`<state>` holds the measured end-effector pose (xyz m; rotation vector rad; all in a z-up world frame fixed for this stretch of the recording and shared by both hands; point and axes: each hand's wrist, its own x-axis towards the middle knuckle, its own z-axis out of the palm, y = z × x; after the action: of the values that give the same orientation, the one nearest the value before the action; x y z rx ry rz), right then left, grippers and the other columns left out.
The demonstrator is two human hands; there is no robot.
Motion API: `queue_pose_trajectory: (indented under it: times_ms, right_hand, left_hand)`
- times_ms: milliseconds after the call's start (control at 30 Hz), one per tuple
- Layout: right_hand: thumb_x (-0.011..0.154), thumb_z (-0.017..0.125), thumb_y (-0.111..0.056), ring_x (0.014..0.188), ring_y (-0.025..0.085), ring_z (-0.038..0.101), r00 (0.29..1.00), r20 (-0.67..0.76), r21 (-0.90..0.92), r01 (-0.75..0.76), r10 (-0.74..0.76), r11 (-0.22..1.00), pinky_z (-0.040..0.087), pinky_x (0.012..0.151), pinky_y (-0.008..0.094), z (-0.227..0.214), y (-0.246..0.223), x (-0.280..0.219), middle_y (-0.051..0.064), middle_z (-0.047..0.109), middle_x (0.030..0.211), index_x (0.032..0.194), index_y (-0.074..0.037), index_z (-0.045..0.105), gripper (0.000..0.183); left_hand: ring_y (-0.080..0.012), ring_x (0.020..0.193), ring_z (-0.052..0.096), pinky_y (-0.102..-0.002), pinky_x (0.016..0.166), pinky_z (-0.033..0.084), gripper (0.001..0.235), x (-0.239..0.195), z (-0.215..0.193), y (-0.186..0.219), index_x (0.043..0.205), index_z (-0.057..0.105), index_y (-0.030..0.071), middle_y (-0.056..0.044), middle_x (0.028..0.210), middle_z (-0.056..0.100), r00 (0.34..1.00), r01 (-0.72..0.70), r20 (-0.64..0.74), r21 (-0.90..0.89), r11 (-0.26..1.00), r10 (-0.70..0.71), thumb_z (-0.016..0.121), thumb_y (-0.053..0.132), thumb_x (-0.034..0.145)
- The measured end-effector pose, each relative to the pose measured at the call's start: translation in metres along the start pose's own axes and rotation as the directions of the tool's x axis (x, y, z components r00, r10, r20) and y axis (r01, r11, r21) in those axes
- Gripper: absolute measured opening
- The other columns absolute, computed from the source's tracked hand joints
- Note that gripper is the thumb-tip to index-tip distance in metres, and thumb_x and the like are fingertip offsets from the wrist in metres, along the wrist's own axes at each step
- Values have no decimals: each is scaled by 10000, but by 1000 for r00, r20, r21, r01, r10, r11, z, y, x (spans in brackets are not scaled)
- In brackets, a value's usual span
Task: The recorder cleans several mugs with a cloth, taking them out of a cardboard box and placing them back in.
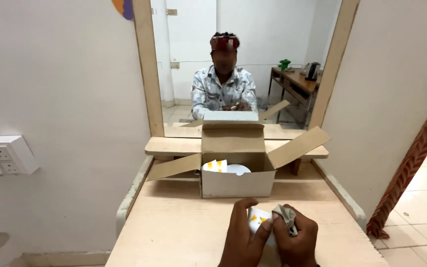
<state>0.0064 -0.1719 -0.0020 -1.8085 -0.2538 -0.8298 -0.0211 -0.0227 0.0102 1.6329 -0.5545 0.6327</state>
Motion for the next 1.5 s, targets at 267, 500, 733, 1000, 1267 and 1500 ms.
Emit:
queue_pose_trajectory:
  times_ms: [267,500,733,1000,1267,1500]
  right_hand:
    - [901,652,-151,608,159,596,986,105,327,-160,132,931,475,533,319,8,40,-7,108,664,642,785,74,677,255]
    - [900,649,-196,725,217,631,933,118,510,-351,341,785,511,647,349,40,49,-18,156,684,779,939,58,702,263]
    - [900,712,-222,951,311,676,803,-19,433,-530,596,729,563,827,442,41,101,-18,261,670,1038,1136,95,625,404]
    - [874,701,-199,1007,270,677,896,-35,357,-402,442,843,551,887,406,23,122,-14,241,638,1140,1133,107,661,403]
    - [881,720,-194,828,243,684,946,165,310,-319,280,896,564,764,368,28,96,-17,228,741,877,1012,106,732,328]
    - [904,698,-187,914,275,712,969,69,227,-248,238,942,571,822,397,31,102,-12,221,708,990,1106,71,706,328]
  left_hand:
    - [-367,914,594,-457,801,475,378,-7,3,-16,1107,571,9,-217,999,607,1000,-25,18,317,948,21,736,298,927]
    - [-300,669,661,-433,600,541,469,8,5,-30,982,624,-30,-187,782,671,722,447,-133,-659,604,-679,544,429,1036]
    - [-299,736,722,-446,671,599,464,2,23,-78,1039,614,23,-172,846,703,567,425,-119,-805,414,-815,446,453,993]
    - [-210,703,726,-360,646,578,354,-7,25,-73,935,628,70,-126,730,699,894,362,-182,-242,900,-408,485,388,994]
    - [-196,597,671,-359,601,530,329,5,5,-41,738,619,17,-113,637,660,905,389,-216,72,918,-366,707,285,907]
    - [-211,641,667,-368,601,539,393,10,12,-61,836,674,20,-109,696,695,646,507,-108,-679,531,-756,591,367,999]
